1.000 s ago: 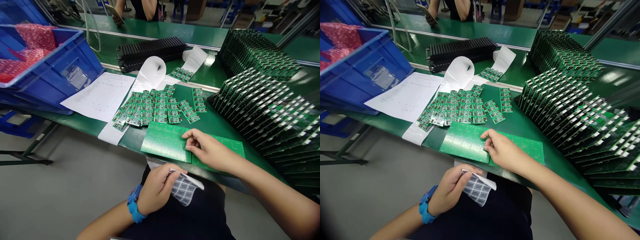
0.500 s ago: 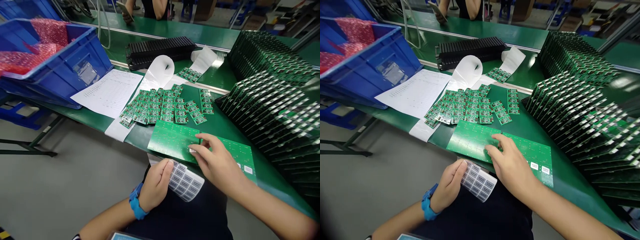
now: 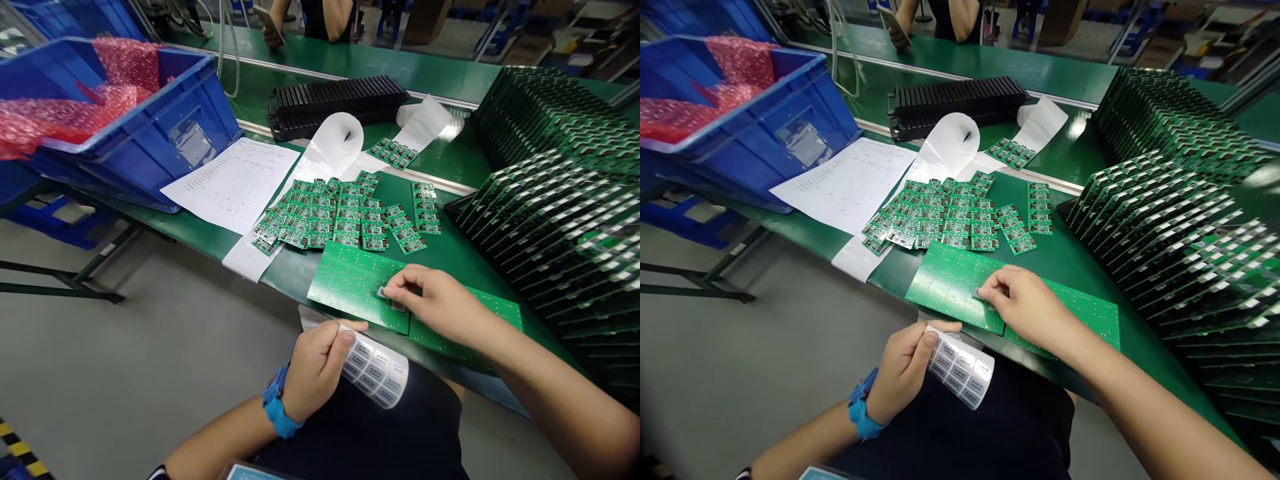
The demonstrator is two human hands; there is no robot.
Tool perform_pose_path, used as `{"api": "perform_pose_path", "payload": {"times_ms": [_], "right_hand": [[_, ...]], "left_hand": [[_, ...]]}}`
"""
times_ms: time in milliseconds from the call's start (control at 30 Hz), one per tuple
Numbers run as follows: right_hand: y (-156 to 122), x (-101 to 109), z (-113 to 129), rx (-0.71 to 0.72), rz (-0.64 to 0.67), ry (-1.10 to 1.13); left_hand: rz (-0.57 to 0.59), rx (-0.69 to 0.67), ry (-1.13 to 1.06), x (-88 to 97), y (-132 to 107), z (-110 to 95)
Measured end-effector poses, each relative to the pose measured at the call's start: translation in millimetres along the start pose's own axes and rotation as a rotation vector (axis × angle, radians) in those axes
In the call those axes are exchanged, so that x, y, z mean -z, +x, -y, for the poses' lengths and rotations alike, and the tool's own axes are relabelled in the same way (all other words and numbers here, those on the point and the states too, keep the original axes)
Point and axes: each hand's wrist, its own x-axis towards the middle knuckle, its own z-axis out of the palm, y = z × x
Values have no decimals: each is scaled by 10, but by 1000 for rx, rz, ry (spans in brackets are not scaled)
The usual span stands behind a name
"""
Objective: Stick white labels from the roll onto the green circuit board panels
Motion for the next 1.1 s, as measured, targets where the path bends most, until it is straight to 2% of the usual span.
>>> {"api": "perform_pose_path", "payload": {"times_ms": [100, 233, 300, 400, 467, 533, 633, 700, 800, 900, 1000, 1100], "right_hand": [[66, -44, -28, 34, 43, -108], [34, -145, -32, 94, 7, -224], [-26, -179, -8, 177, -42, -380], [-118, -184, 63, 293, -183, -733], [-121, -150, 110, 316, -284, -815], [-50, -107, 139, 325, -288, -638], [144, -91, 153, 292, -43, -159], [262, -128, 153, 229, 111, 26], [348, -207, 147, 175, 149, 60], [347, -255, 142, 184, 139, 37], [307, -284, 148, 215, 105, -6], [232, -321, 149, 327, 21, -157]], "left_hand": [[-22, -25, 2, 23, 7, 15], [-25, -18, 4, 31, 16, 40], [-20, -14, -2, 36, 24, 40], [-10, 0, -5, 45, 39, 28], [-15, -1, -17, 50, 41, 24], [-36, -23, -46, 47, 24, 35], [-138, -40, -83, 33, -39, 86], [-272, -11, -84, 31, -91, 132], [-406, -18, -47, 63, -146, 183], [-416, -9, -45, 114, -162, 196], [-420, 105, -198, 137, -149, 189], [-444, 198, -339, 141, -110, 172]]}}
